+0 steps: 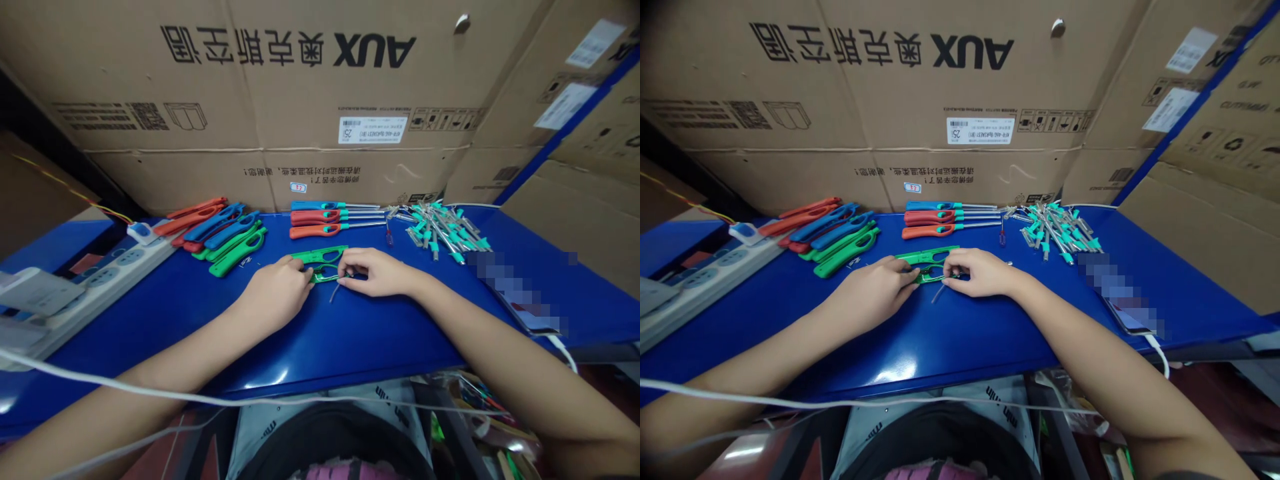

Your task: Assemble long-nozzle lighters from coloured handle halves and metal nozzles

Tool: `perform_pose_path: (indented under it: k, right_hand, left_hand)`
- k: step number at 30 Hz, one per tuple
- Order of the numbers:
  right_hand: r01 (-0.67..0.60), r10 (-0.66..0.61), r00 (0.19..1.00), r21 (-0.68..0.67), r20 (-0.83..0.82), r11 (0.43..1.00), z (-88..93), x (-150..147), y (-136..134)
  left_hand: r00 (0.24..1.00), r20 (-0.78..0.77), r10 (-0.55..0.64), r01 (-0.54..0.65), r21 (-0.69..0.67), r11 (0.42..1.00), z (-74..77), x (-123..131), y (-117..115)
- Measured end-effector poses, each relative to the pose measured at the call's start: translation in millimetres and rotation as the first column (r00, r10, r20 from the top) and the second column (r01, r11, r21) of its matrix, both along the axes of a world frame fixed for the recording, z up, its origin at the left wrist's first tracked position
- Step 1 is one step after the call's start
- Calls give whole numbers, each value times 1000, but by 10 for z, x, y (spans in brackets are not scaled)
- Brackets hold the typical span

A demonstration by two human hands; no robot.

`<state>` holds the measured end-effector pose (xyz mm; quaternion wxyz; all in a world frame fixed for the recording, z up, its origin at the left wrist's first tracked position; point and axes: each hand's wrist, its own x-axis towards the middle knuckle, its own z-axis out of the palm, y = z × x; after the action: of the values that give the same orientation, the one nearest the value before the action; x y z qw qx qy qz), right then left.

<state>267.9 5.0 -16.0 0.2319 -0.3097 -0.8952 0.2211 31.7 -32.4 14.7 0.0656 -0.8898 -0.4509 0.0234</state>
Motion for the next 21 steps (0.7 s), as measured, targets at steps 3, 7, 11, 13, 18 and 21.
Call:
perform_pose_path:
  k: [3,7,11,13,18,21]
  right_hand:
    - [1,-1,1000,4,6,1000,-4,3,1]
    - [-1,1,1000,4,11,1000,-2,21,0]
    - [16,-16,1000,1,-24,1000,20,38,-7]
    - [31,-31,999,5,-42,999,22,48,-6]
    - [27,-28,999,-5,-33,1000,-12,76,18]
    - [19,-19,1000,-20,-22,1000,-25,77,26]
  left_hand:
    - [1000,-22,-13,14,24,1000,-27,-7,-34]
    - [996,89,-22,22,-3,1000,-99,-29,48]
    - [930,359,81,-12,-191,982,-144,-47,194]
    - [896,430,108,10,-261,965,-159,-49,242]
    - [831,553,63,102,-262,960,-229,-35,269]
    - [790,612,40,122,-221,968,-289,-9,263]
